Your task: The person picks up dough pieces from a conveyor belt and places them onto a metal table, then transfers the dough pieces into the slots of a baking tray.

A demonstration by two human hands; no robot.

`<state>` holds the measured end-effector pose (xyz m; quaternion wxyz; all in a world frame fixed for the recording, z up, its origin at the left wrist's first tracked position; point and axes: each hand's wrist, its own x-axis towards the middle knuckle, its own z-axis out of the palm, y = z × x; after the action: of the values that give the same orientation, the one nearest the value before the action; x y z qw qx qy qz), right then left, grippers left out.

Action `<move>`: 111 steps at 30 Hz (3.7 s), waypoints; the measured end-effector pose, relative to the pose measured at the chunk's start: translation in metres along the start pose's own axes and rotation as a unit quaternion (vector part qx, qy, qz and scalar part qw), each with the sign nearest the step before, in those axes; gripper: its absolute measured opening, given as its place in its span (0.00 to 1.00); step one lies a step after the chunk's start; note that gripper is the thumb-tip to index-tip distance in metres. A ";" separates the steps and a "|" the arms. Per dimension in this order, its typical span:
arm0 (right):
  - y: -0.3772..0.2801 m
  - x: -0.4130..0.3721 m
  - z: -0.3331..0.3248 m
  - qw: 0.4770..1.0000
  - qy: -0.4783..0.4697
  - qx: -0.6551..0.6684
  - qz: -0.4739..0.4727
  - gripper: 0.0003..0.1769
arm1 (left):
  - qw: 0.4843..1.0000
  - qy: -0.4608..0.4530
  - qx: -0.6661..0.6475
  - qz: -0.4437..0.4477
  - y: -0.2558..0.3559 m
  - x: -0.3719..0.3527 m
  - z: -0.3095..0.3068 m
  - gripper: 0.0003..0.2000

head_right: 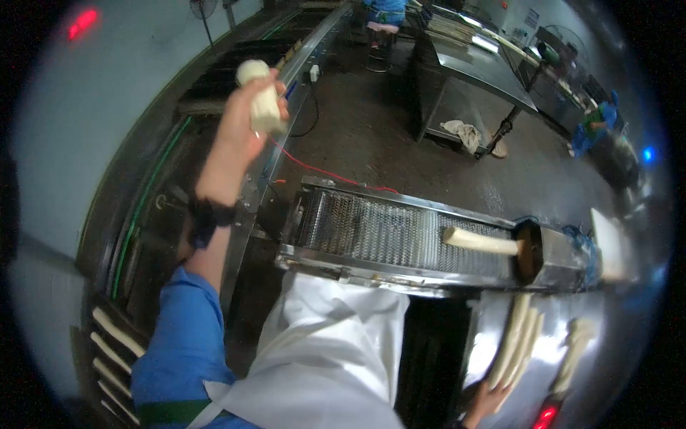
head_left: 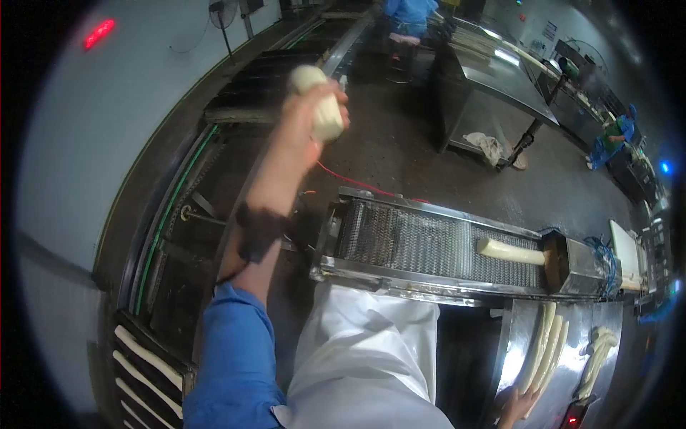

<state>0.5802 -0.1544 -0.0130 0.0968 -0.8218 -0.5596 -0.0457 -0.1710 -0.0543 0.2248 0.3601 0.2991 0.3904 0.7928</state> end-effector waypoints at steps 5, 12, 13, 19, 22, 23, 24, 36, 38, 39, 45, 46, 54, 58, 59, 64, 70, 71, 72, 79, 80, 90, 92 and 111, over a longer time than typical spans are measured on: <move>0.005 0.002 0.007 0.992 0.009 0.113 -0.054 0.54 | 0.991 0.117 -0.028 0.061 0.014 0.089 -0.071 0.19; -0.052 -0.007 -0.029 0.999 -0.009 -0.032 -0.006 0.51 | 0.919 -0.135 0.369 -0.038 -0.123 0.051 -0.059 0.16; -0.061 -0.009 -0.037 0.999 -0.009 -0.051 0.005 0.50 | 0.905 -0.082 0.413 -0.060 -0.148 0.037 -0.026 0.18; -0.055 -0.006 -0.035 0.997 -0.014 -0.075 0.017 0.49 | 0.749 -0.308 0.586 0.042 -0.284 -0.039 0.044 0.22; -0.025 -0.001 -0.006 0.993 0.004 -0.116 0.027 0.51 | 0.753 -0.324 0.572 0.038 -0.316 -0.074 0.066 0.15; -0.022 0.001 -0.003 0.990 0.012 -0.135 0.035 0.52 | 0.737 -0.321 0.592 0.051 -0.311 -0.085 0.078 0.15; -0.020 0.004 0.000 0.990 0.014 -0.133 0.032 0.52 | 0.720 -0.317 0.613 0.066 -0.305 -0.094 0.090 0.14; 0.029 0.042 0.025 0.989 -0.022 -0.076 -0.125 0.52 | 0.767 -0.363 0.485 -0.212 -0.265 -0.119 0.067 0.21; 0.028 0.046 0.026 0.985 -0.057 -0.086 -0.142 0.52 | 0.870 -0.198 0.039 -0.450 -0.247 -0.113 0.056 0.21; 0.024 0.044 0.023 0.984 -0.057 -0.085 -0.143 0.52 | 0.888 -0.141 -0.029 -0.437 -0.234 -0.110 0.052 0.20; -0.032 0.029 -0.025 0.983 -0.152 0.107 -0.003 0.52 | 0.990 0.039 -0.087 -0.103 -0.117 -0.083 0.069 0.19; -0.031 0.028 -0.021 0.989 -0.107 0.099 -0.038 0.52 | 0.995 0.063 -0.057 -0.046 -0.111 -0.079 0.066 0.19; -0.027 0.033 -0.003 0.995 -0.076 0.002 -0.068 0.50 | 0.904 0.264 0.272 0.196 -0.004 -0.047 -0.119 0.26; -0.043 0.040 0.004 0.989 -0.100 0.078 -0.073 0.46 | 0.813 0.496 0.295 0.068 0.007 -0.070 -0.237 0.34; -0.053 0.044 0.005 0.984 -0.106 0.122 -0.074 0.45 | 0.836 0.469 0.276 0.073 0.010 -0.082 -0.259 0.35; -0.153 0.082 -0.001 0.887 -0.164 0.427 -0.065 0.41 | 0.789 0.509 0.335 0.081 0.029 -0.106 -0.271 0.41; -0.276 0.087 -0.040 0.764 -0.256 0.585 -0.088 0.36 | 0.831 0.381 0.396 0.083 0.023 -0.162 -0.308 0.39; -0.293 0.090 -0.054 0.749 -0.265 0.599 -0.101 0.35 | 0.738 0.234 0.630 0.065 0.019 -0.176 -0.328 0.38; -0.314 0.093 -0.071 0.729 -0.274 0.617 -0.114 0.34 | 0.738 0.238 0.628 0.065 0.023 -0.173 -0.332 0.38; -0.482 0.061 -0.208 0.498 -0.385 0.763 -0.144 0.37 | 0.763 0.605 0.069 0.218 0.058 -0.190 -0.289 0.34; -0.510 0.034 -0.231 0.474 -0.441 0.737 -0.193 0.38 | 0.759 0.606 0.119 0.208 0.061 -0.195 -0.283 0.33; -0.648 -0.076 -0.173 0.496 -0.484 0.499 -0.521 0.40 | 0.909 0.414 0.041 0.023 0.030 -0.199 -0.244 0.25; -0.645 -0.052 -0.103 0.574 -0.485 0.403 -0.522 0.37 | 0.900 0.423 0.038 0.095 0.008 -0.194 -0.284 0.25; -0.539 0.042 -0.004 0.802 -0.146 0.205 -0.542 0.22 | 0.852 0.512 0.105 0.032 0.040 -0.221 -0.242 0.44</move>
<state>0.0951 0.0742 0.0570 0.1397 -0.3427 -0.9175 0.1457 -0.2434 -0.3469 0.0905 0.0500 -0.1011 0.5905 0.7991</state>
